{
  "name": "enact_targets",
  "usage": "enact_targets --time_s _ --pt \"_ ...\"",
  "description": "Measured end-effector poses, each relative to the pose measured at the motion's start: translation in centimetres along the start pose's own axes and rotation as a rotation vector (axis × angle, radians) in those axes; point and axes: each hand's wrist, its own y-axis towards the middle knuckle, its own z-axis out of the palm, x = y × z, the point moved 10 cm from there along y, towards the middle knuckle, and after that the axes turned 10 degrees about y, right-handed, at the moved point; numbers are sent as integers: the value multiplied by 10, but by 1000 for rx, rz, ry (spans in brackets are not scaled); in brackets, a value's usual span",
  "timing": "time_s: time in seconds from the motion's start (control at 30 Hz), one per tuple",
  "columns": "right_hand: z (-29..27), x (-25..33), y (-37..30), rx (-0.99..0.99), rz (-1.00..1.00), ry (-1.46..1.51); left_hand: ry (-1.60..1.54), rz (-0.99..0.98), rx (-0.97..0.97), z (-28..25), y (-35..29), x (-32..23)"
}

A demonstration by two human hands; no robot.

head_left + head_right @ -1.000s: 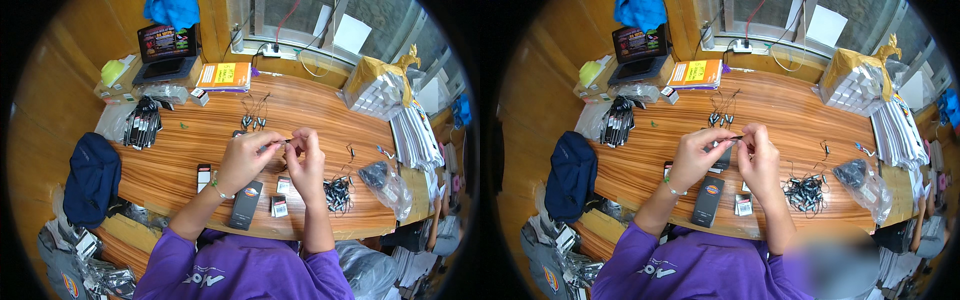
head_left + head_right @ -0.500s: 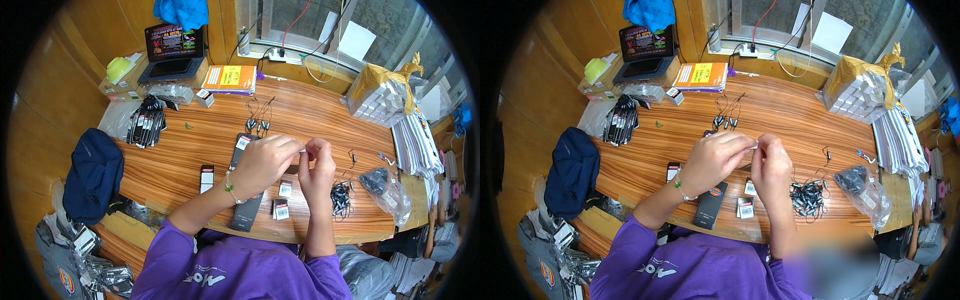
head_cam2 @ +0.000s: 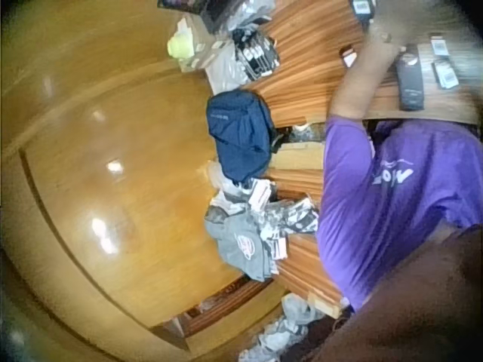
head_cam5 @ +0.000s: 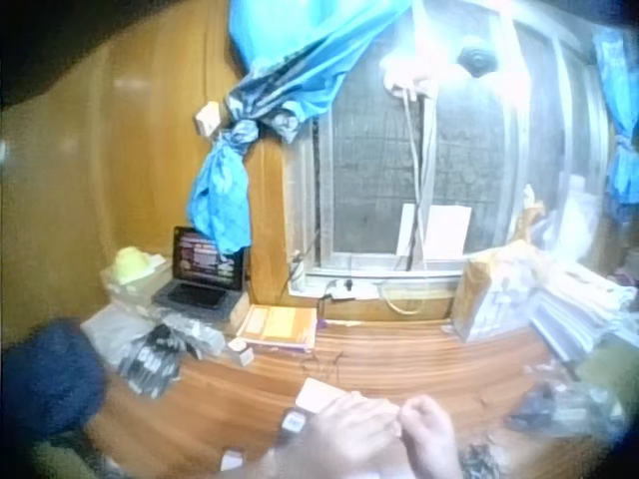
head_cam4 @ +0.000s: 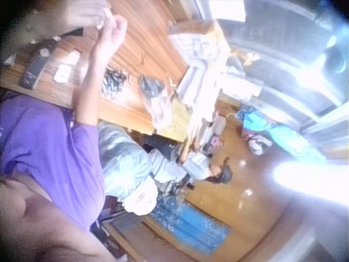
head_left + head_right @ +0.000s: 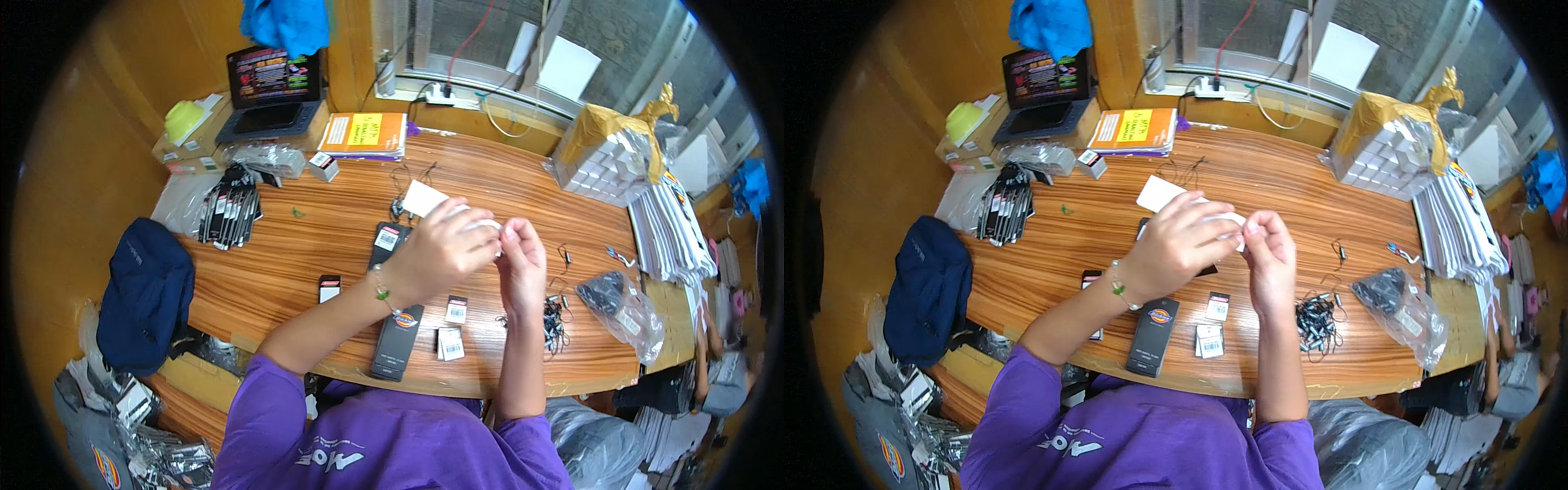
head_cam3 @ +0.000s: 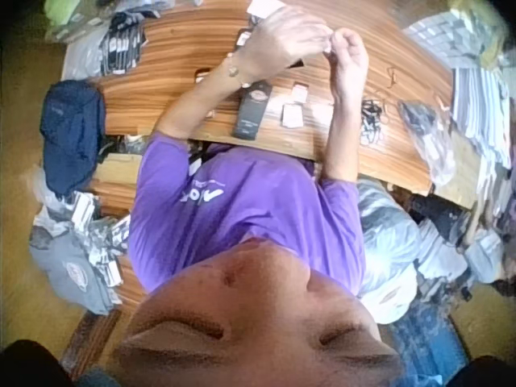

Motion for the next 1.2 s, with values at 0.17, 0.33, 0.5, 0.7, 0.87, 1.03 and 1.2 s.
enact_targets --time_s 0.17,0.33,0.5,0.7,0.87,1.03,1.2 --pt "-10 40 16 -138 -319 45 -87 -127 72 9 -20 27" --pt "7 46 19 -13 -306 246 -608 -649 -11 28 -52 67" --pt "22 40 19 26 -272 311 -1158 -720 11 67 -73 71" --pt "31 44 21 25 -271 267 -1799 -822 162 76 -74 52" --pt "34 46 14 38 -261 263 -1452 -851 -3 59 -69 60" --pt "46 52 4 119 -275 251 -1097 -755 77 50 -68 57" --pt "50 58 -6 84 -271 114 -742 -662 79 31 -58 54"
